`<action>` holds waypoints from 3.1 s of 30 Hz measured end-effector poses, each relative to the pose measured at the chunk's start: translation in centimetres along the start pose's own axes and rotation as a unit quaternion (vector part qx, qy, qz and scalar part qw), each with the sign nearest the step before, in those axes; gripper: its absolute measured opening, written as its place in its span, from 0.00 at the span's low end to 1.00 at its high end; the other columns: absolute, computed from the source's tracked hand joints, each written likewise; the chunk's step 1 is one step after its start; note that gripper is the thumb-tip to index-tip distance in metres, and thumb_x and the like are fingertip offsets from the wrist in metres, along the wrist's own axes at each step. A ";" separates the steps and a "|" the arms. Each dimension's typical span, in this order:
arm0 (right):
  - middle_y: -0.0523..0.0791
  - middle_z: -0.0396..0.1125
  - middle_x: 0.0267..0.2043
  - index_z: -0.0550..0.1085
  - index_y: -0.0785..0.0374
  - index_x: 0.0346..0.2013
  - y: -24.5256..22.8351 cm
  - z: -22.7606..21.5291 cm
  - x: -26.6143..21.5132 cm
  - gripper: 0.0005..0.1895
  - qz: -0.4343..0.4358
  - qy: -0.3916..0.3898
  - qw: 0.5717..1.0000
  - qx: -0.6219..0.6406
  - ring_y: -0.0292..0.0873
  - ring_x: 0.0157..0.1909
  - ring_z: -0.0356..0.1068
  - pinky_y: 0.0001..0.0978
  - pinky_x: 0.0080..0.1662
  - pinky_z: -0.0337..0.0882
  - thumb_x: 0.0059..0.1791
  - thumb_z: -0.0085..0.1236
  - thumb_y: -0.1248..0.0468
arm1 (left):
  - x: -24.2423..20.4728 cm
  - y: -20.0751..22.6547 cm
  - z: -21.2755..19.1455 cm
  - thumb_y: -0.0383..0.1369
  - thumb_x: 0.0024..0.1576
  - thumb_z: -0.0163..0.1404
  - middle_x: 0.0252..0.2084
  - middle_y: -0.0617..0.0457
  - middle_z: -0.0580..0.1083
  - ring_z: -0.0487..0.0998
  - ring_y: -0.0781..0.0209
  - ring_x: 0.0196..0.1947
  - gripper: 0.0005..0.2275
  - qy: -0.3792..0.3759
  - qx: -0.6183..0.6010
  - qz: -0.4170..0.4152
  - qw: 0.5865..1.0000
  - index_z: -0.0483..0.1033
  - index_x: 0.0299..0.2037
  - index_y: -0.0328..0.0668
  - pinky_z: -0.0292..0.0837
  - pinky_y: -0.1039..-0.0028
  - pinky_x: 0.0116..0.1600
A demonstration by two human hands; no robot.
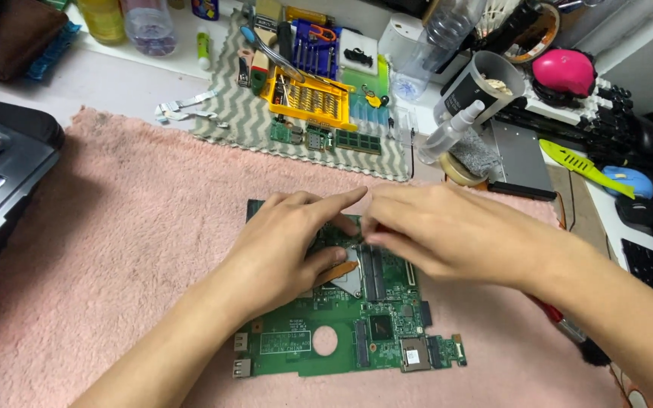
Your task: The person handles a green laptop motherboard, placing a small black component into a slot. They then pick up a cooling fan assembly, clean it with a brush, and attach it to the motherboard using a screwdriver to secure it in place.
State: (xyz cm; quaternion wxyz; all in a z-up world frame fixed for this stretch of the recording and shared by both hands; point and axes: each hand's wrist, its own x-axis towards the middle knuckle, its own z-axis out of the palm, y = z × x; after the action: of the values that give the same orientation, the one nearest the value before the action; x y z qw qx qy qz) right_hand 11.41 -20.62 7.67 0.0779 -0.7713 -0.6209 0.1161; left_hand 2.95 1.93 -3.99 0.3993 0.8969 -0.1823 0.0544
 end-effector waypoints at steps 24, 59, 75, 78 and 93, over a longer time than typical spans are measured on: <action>0.44 0.69 0.56 0.74 0.56 0.53 -0.9 -1.5 1.2 0.08 0.021 -0.081 0.995 0.047 0.43 0.50 0.75 0.41 0.50 0.79 0.60 0.52 0.69 | 0.1 -0.3 0.1 0.38 0.58 0.66 0.50 0.55 0.89 0.80 0.40 0.56 0.32 0.003 0.000 0.009 1.000 0.70 0.75 0.52 0.68 0.52 0.63; 0.41 0.74 0.47 0.75 0.52 0.52 -0.4 -1.4 1.8 0.05 0.033 -0.091 0.995 0.030 0.44 0.43 0.77 0.41 0.47 0.77 0.61 0.57 0.59 | 0.1 -1.1 0.8 0.40 0.59 0.67 0.53 0.53 0.89 0.78 0.38 0.59 0.43 0.004 0.008 0.019 1.000 0.58 0.85 0.44 0.67 0.52 0.65; 0.38 0.71 0.51 0.79 0.46 0.50 0.4 -1.7 1.1 0.08 0.085 -0.139 0.986 0.022 0.41 0.45 0.76 0.40 0.48 0.75 0.58 0.59 0.62 | 0.6 -0.2 0.2 0.39 0.53 0.76 0.74 0.38 0.69 0.70 0.37 0.71 0.54 0.013 0.023 -0.052 0.998 0.53 0.89 0.60 0.65 0.47 0.72; 0.39 0.72 0.47 0.81 0.52 0.47 0.9 -1.1 1.0 0.04 0.042 -0.122 0.990 -0.059 0.45 0.34 0.79 0.46 0.37 0.80 0.58 0.61 0.63 | 0.8 0.0 0.3 0.40 0.52 0.78 0.74 0.39 0.66 0.69 0.37 0.70 0.56 0.011 0.016 -0.078 0.997 0.52 0.89 0.63 0.66 0.47 0.71; 0.42 0.70 0.46 0.74 0.52 0.44 -0.1 -1.1 1.6 0.04 0.054 -0.124 0.991 -0.009 0.45 0.48 0.72 0.43 0.49 0.75 0.60 0.56 0.66 | 0.7 -0.3 0.6 0.36 0.50 0.77 0.74 0.37 0.63 0.66 0.38 0.73 0.56 0.032 -0.003 -0.075 0.997 0.53 0.89 0.64 0.64 0.49 0.74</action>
State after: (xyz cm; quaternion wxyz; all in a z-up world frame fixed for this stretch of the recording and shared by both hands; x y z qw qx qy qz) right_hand 11.97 -18.99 8.59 -0.0131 -0.7843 -0.5841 0.2090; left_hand 3.70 1.51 -4.44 0.4107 0.9046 -0.1015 0.0520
